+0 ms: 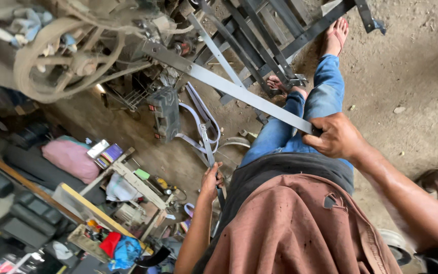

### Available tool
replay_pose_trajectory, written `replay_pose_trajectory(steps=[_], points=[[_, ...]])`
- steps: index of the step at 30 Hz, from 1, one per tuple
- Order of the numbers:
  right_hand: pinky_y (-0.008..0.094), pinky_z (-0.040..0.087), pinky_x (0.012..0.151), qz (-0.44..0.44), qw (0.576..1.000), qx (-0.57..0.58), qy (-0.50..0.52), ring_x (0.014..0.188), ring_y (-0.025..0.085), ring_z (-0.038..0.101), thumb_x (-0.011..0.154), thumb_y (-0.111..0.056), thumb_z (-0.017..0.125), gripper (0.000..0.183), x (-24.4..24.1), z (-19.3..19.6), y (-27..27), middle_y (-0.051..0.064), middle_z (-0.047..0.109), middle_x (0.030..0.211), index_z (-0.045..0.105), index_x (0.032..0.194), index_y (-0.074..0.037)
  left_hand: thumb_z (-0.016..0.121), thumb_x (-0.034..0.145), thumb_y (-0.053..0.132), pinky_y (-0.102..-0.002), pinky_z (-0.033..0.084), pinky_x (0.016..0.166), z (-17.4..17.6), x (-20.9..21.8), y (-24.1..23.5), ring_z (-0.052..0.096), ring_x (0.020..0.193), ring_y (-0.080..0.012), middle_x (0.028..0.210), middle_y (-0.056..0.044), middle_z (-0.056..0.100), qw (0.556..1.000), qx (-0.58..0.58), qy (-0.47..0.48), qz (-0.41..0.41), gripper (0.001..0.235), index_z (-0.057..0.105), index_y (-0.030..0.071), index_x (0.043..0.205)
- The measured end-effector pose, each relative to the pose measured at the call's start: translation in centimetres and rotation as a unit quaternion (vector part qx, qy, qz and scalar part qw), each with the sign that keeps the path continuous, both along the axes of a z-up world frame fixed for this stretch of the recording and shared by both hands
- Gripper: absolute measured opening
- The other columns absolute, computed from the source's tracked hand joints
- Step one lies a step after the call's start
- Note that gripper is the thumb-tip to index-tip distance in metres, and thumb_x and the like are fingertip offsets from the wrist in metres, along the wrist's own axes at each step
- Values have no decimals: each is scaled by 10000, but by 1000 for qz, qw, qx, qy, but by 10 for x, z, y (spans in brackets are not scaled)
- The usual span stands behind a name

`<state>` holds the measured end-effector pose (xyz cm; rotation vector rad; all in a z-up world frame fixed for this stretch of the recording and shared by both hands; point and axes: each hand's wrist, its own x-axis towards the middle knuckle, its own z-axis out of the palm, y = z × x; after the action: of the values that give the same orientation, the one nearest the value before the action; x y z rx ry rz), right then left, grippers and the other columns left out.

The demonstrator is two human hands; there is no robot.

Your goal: The person handles various metal slats and frame components, fitting them together and aligning them.

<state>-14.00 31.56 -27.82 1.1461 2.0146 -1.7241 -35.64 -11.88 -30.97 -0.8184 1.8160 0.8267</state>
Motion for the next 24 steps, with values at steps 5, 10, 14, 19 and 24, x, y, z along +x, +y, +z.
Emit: replay_pose_trajectory(steps=[5,10,14,19,24], points=[[333,413,464,34,994,-83,57,467,155,472,745,-324,828,386,-13,15,-2,107,477,455,541,573,-131,596,1050,400,-285,371,359,4,17,-7,359,405,-90,639,-17,403,1000,13,3,12,380,658,69,1225],[366,446,480,82,988,-115,64,467,202,514,716,-286,829,304,-27,29,-8,106,517,458,610,606,-106,638,1030,405,-284,390,358,1,37,-19,391,404,-95,633,-26,442,999,3,3,32,399,685,67,1237],[403,473,513,152,988,-11,30,560,370,623,772,-361,823,331,-19,9,-24,181,554,551,639,674,-103,659,1021,412,-283,378,354,-7,52,-30,383,403,-98,635,-18,431,997,4,-7,77,421,672,62,1255],[393,478,552,121,976,159,91,597,350,609,698,-359,836,335,-10,2,-27,129,535,603,583,688,-140,644,1025,387,-268,394,362,-17,73,-34,390,417,-97,661,-30,431,995,-5,-4,100,423,654,56,1289],[429,478,557,197,949,223,108,612,352,630,698,-374,825,356,-21,19,-2,132,561,600,563,654,-137,639,1026,409,-273,379,364,-37,111,-37,401,422,-99,656,-28,460,989,14,19,145,385,695,76,1212]])
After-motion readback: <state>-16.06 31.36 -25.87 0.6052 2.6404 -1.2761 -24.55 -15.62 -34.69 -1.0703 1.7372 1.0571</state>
